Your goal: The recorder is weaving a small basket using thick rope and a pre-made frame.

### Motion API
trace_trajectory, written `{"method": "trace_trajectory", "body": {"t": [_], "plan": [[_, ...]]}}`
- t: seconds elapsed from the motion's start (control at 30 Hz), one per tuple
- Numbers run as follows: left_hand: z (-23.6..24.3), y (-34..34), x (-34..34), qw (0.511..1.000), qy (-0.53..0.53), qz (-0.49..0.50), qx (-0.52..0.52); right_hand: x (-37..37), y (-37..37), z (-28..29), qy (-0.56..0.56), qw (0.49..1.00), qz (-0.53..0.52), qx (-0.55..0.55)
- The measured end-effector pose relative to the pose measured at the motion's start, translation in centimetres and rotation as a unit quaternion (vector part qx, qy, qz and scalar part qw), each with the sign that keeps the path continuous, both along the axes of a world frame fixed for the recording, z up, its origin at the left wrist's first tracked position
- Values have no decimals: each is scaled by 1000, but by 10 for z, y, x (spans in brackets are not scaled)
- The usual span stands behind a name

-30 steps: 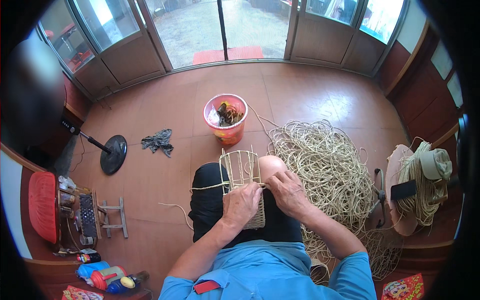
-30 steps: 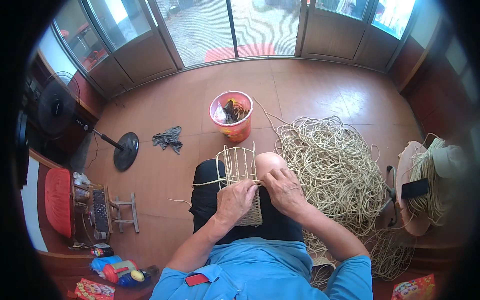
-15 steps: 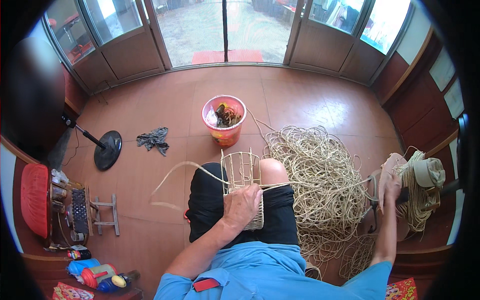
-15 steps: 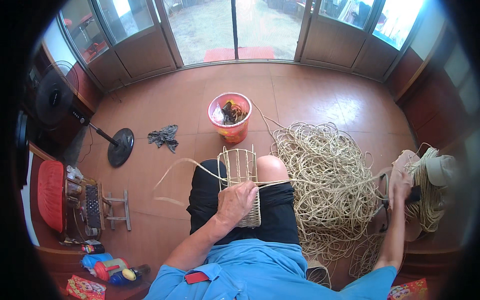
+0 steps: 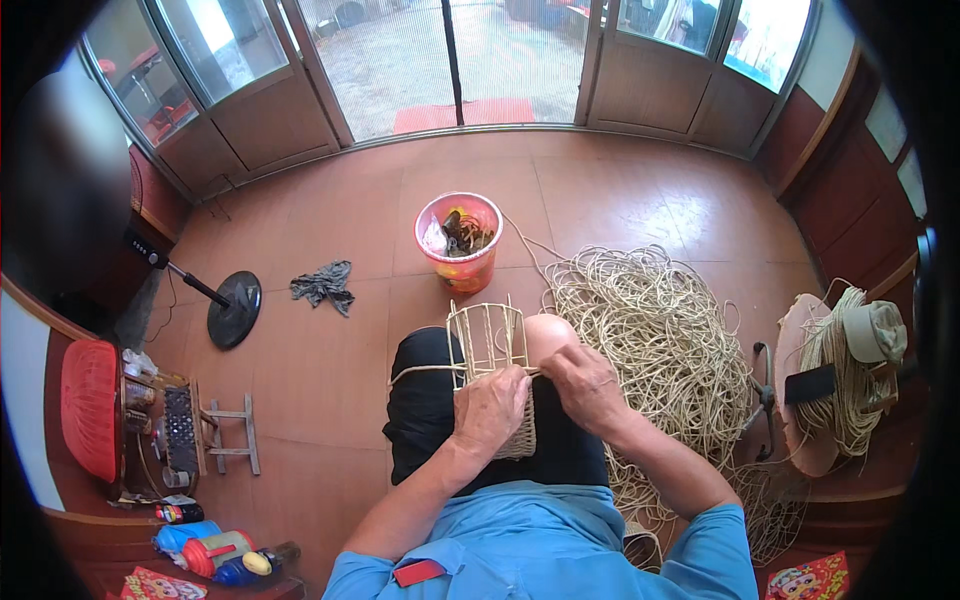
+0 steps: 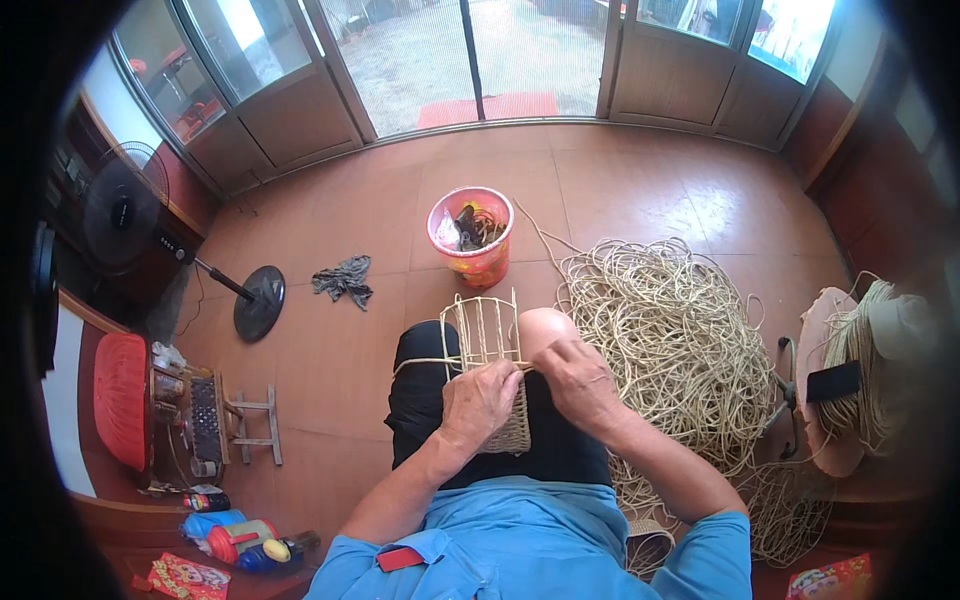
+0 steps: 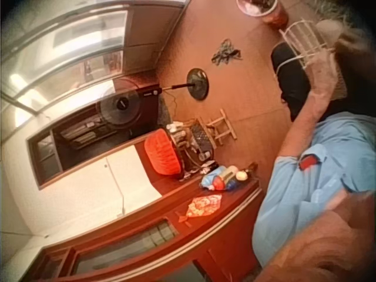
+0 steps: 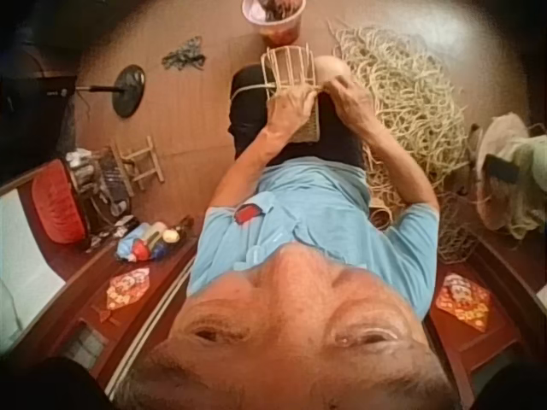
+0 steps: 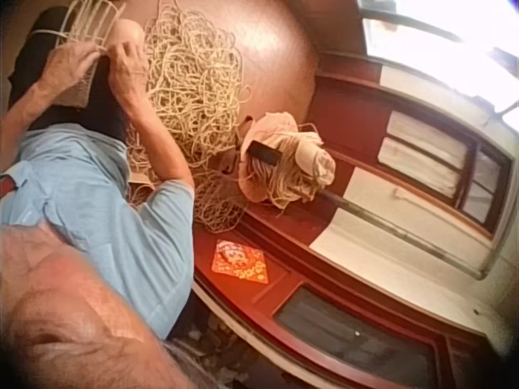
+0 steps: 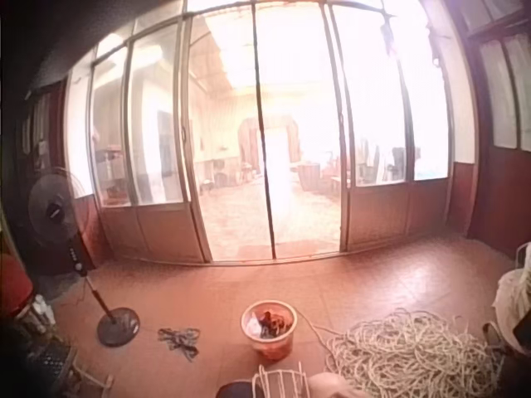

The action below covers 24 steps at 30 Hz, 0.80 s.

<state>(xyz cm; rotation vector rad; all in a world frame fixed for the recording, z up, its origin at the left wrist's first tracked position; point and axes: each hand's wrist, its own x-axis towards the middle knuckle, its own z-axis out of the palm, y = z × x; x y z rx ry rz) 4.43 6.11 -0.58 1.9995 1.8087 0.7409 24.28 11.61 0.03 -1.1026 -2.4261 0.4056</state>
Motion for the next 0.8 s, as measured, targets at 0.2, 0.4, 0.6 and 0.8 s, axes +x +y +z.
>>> {"method": "trace_trajectory", "body": {"t": [0.2, 0.4, 0.6, 0.8], "plan": [[-1, 1, 1, 1000, -7, 4, -11, 190, 40, -65, 9, 964, -263, 27], [-3, 2, -1, 1000, -11, -11, 10, 585, -34, -91, -64, 742, -668, 17], [-1, 4, 0, 1000, -10, -3, -14, 706, -194, -55, -288, 526, -788, -139], [5, 9, 3, 998, -10, 1, -60, 360, -99, -82, 189, 874, -444, -54]]}}
